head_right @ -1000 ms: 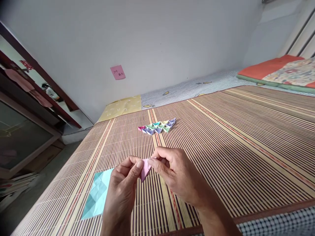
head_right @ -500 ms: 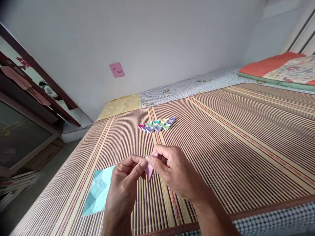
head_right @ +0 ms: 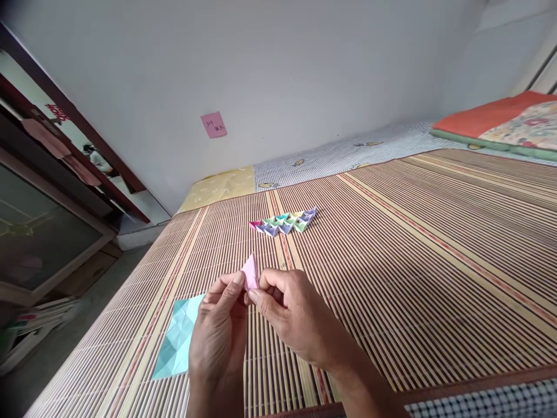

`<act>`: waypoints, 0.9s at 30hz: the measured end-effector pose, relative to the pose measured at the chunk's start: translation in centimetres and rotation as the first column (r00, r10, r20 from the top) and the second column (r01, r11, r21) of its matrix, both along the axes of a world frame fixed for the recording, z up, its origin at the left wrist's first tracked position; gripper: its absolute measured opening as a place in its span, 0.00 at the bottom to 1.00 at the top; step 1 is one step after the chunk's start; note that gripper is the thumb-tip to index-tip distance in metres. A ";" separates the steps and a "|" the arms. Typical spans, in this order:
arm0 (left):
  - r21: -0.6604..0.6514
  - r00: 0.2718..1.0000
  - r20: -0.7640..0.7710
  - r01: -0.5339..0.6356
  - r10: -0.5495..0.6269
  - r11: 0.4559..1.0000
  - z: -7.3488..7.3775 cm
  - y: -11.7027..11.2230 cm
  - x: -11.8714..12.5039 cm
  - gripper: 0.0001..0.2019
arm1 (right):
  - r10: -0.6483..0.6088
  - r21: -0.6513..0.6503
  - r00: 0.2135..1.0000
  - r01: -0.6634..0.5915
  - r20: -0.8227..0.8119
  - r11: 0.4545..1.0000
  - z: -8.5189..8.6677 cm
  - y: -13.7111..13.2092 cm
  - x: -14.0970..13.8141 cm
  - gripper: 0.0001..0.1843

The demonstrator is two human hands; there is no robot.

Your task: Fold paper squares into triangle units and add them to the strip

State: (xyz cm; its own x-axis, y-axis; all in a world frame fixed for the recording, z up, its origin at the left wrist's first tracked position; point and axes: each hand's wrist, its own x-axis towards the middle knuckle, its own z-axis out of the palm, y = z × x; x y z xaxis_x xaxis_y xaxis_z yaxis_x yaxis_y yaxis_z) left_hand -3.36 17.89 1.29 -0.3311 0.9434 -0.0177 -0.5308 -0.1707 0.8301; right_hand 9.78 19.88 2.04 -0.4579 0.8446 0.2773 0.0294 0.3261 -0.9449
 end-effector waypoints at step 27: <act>0.033 0.994 -0.028 0.102 -0.101 0.994 -0.1 -0.5 0.9 0.09 | -0.075 0.062 0.997 0.076 -0.023 0.995 0.5 0.7 0.9 0.19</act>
State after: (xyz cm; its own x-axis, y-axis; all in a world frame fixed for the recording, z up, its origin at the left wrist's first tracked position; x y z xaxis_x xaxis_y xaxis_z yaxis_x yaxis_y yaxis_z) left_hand -2.42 17.41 1.23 -0.2333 0.9722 0.0224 -0.5247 -0.1452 0.8388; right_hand 10.73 20.55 2.51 -0.3872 0.8572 0.3395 0.0373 0.3825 -0.9232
